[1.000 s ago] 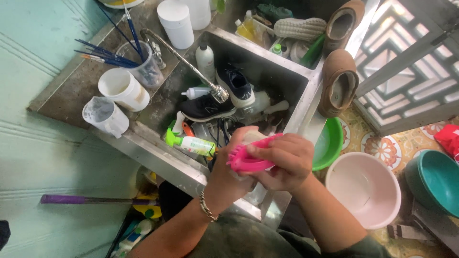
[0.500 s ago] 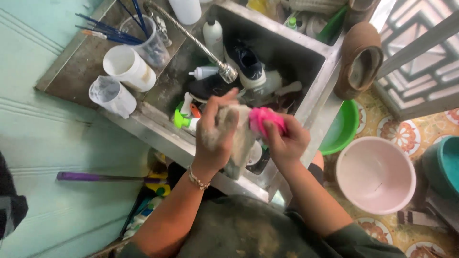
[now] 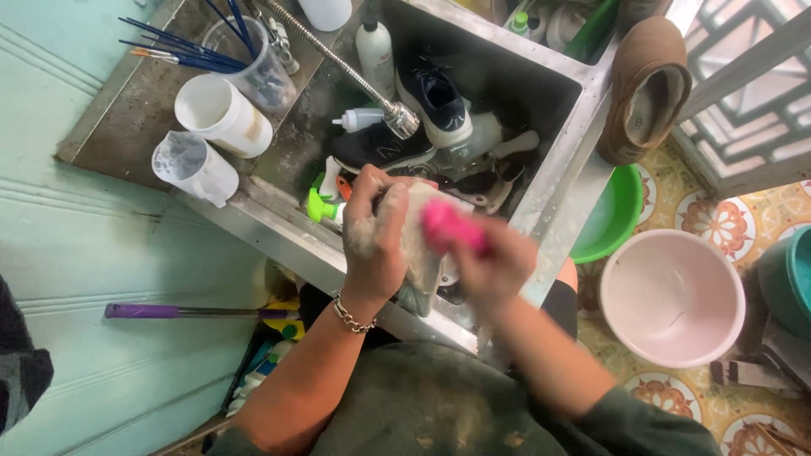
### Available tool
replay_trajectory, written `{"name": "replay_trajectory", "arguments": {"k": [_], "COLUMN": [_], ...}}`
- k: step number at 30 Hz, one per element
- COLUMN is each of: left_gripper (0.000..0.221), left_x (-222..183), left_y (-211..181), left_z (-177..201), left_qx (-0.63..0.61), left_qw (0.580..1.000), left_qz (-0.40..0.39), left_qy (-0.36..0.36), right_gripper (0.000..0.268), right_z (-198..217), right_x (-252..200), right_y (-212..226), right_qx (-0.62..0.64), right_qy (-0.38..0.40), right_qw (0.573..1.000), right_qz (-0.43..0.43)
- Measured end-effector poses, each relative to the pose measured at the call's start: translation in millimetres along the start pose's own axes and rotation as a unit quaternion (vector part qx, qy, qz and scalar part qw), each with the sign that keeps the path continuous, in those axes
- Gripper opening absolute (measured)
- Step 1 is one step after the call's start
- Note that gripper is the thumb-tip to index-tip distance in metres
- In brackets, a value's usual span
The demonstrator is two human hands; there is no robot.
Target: Scrubbing and cleaning a pair of sneakers in a sink using a brush and soap
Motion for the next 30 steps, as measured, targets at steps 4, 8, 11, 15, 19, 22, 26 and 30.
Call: {"name": "replay_trajectory", "arguments": {"k": [4,8,11,15,19,22,26,30], "left_gripper": [0.031,0.026,0.027,0.031,0.029,0.020,0.023,0.058], "left_x": [3.3,1.4,8.3,16.3,41.1,70.0,121.5,181.2], "left_y": [-1.5,-2.5,-24.2,-12.0,60.7,120.5,223.4,305.6], "left_z": [11.5,36.1,39.1,22.9,6.6,11.3,49.4,81.9], "left_qx": [-0.021,-0.092,-0.187,-0.242,-0.291,-0.268,-0.047,0.351], "left_qw": [1.000,0.995,0.981,0.967,0.944,0.945,0.982,0.936], "left_qz": [0.014,0.024,0.049,0.078,0.151,0.166,0.124,0.030], "left_qy": [0.018,-0.028,-0.024,-0.006,-0.042,-0.087,-0.136,0.014], "right_gripper": [0.029,0.051,0.053,0.113,0.068,0.058,0.079,0.112], "right_z": [-1.8,-4.6,-7.3,-34.9,-41.8,-34.8,-19.2,-11.8], "right_x": [-40.2,-6.2,18.4,-5.5,31.2,3.4,30.7,26.6], "right_y": [-2.4,-58.1,-49.8,-43.4,-16.7,-87.2,-133.9,-213.8], "right_qx": [0.038,-0.040,0.005,0.270,0.245,0.222,0.204,0.088], "right_qy": [-0.013,0.077,0.192,0.430,0.474,0.369,0.140,0.058], "right_qw": [0.999,0.984,0.943,0.838,0.789,0.761,0.797,0.782], "right_qz": [-0.031,-0.156,-0.271,-0.199,-0.303,-0.486,-0.552,-0.614]}}
Point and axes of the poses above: each hand's wrist, its own x-axis towards the middle knuckle, its own z-axis out of the back of the hand, y = z × x, the point moved 5 cm from there along x, towards the middle knuckle, and after that the axes turned 4 degrees about -z, right-handed, at the moved point
